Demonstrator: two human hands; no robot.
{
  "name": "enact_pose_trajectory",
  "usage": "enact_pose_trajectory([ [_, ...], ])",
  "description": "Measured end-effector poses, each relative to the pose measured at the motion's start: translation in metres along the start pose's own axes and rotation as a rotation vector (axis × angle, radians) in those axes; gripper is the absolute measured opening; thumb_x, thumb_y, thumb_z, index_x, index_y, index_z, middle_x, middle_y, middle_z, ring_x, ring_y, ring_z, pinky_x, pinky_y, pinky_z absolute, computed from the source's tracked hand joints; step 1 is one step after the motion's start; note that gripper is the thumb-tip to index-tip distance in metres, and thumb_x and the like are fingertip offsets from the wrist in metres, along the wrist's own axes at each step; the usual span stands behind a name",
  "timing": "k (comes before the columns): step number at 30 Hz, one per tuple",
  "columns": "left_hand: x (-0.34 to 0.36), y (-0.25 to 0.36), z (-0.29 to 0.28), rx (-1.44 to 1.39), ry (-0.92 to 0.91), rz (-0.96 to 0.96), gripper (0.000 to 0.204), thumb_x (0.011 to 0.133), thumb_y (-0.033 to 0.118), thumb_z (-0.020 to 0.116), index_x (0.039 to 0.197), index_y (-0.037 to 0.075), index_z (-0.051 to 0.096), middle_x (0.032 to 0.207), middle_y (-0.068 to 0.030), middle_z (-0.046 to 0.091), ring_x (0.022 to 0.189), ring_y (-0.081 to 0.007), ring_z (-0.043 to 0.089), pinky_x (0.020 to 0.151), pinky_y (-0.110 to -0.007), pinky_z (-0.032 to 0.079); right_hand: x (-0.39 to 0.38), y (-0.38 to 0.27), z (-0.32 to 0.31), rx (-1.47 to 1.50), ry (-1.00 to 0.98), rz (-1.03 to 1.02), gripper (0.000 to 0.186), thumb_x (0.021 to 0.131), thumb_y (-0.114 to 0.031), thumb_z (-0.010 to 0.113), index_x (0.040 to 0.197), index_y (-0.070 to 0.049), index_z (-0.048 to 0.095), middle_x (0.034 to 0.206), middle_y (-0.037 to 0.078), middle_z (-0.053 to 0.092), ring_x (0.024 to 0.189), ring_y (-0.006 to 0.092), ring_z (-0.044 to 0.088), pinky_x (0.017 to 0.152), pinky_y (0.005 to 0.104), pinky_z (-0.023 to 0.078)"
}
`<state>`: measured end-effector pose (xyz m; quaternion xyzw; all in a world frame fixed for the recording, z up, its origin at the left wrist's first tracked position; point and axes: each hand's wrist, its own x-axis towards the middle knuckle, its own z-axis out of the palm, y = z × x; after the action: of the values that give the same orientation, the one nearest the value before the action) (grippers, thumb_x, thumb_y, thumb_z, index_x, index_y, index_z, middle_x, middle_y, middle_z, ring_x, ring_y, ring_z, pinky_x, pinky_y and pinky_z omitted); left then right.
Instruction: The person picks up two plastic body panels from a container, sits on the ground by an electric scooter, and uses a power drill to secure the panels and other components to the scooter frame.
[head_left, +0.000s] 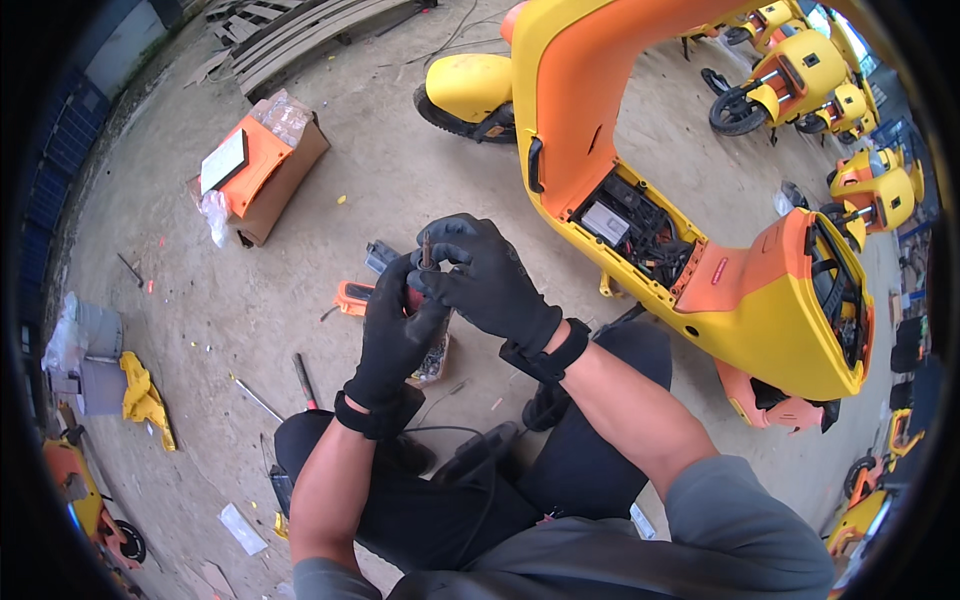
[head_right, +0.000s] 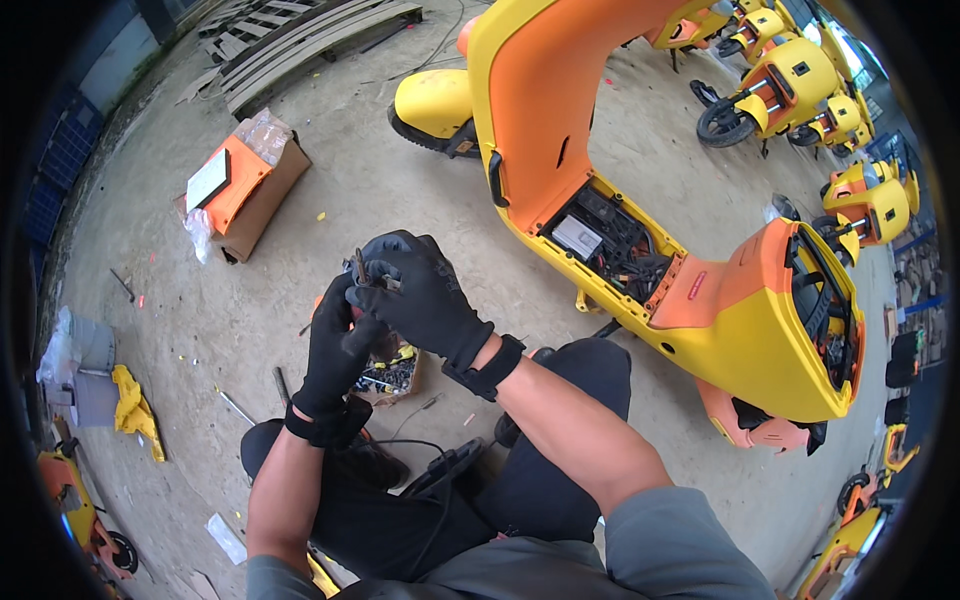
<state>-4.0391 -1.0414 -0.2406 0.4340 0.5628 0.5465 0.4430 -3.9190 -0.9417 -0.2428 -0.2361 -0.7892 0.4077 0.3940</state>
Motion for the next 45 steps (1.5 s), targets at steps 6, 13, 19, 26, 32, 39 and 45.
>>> enact_pose_trajectory([
  [6,0.001,0.000,0.009,0.008,0.117,0.175,0.027,0.082,0.012,0.061,0.106,0.000,0.055,0.090,-0.0079,0.059,0.085,-0.0150,0.057,0.078,-0.030,0.046,0.002,-0.008,0.002,-0.014,0.005,0.117,0.029,0.074,-0.018,0.075,0.096,-0.002,0.065,0.095,0.009,0.061,0.089,0.0234,0.058,0.083,0.0347,0.047],
  [13,-0.001,-0.006,0.002,0.146,0.266,0.200,0.024,0.092,0.022,0.053,0.097,-0.001,0.057,0.080,-0.0102,0.057,0.074,-0.0190,0.055,0.070,-0.032,0.044,0.018,-0.027,-0.034,0.707,-0.049,0.545,0.054,0.088,-0.014,0.063,0.134,0.005,0.042,0.106,0.010,0.062,0.091,0.0129,0.061,0.083,0.0260,0.051],
  [19,-0.001,0.010,-0.017,-0.064,0.335,0.121,0.025,0.095,0.024,0.052,0.098,0.000,0.059,0.082,-0.0042,0.058,0.076,-0.0121,0.053,0.070,-0.027,0.044,-0.018,-0.012,-0.033,-0.466,-0.598,-0.109,0.075,0.072,-0.017,0.074,0.138,-0.006,0.041,0.124,0.019,0.051,0.116,0.0337,0.050,0.105,0.0464,0.033],
  [26,0.003,0.007,-0.032,-0.358,0.308,0.066,0.029,0.098,0.026,0.049,0.103,-0.001,0.060,0.092,-0.0077,0.064,0.083,-0.0152,0.060,0.079,-0.027,0.049,-0.021,-0.002,0.022,-0.624,-0.240,-0.272,0.061,0.064,-0.009,0.067,0.122,-0.006,0.051,0.098,0.010,0.054,0.098,0.0298,0.052,0.095,0.0440,0.037],
  [32,0.000,0.031,-0.056,-0.243,0.251,0.024,0.033,0.095,0.028,0.054,0.101,-0.004,0.063,0.092,-0.0096,0.065,0.086,-0.0158,0.060,0.082,-0.029,0.048,-0.014,-0.011,0.021,-0.649,-0.194,-0.351,0.054,0.062,-0.007,0.063,0.116,-0.006,0.056,0.091,0.009,0.054,0.090,0.0283,0.053,0.082,0.0415,0.041],
  [39,-0.001,0.025,-0.069,-0.248,0.185,0.064,0.027,0.097,0.021,0.048,0.103,-0.002,0.062,0.092,-0.0117,0.067,0.086,-0.0221,0.065,0.080,-0.030,0.051,-0.010,-0.017,0.012,-0.474,-0.331,-0.273,0.058,0.065,-0.008,0.069,0.121,-0.004,0.054,0.100,0.016,0.059,0.096,0.0331,0.056,0.087,0.0406,0.043],
  [45,0.001,0.028,-0.076,0.487,0.196,0.510,0.024,0.081,0.006,0.064,0.104,0.003,0.061,0.092,-0.0117,0.066,0.084,-0.0275,0.064,0.079,-0.031,0.051,-0.013,-0.027,0.002,-0.138,-0.373,-0.210,0.053,0.073,-0.011,0.075,0.121,-0.003,0.053,0.103,0.014,0.062,0.090,0.0265,0.065,0.076,0.0339,0.052],
])
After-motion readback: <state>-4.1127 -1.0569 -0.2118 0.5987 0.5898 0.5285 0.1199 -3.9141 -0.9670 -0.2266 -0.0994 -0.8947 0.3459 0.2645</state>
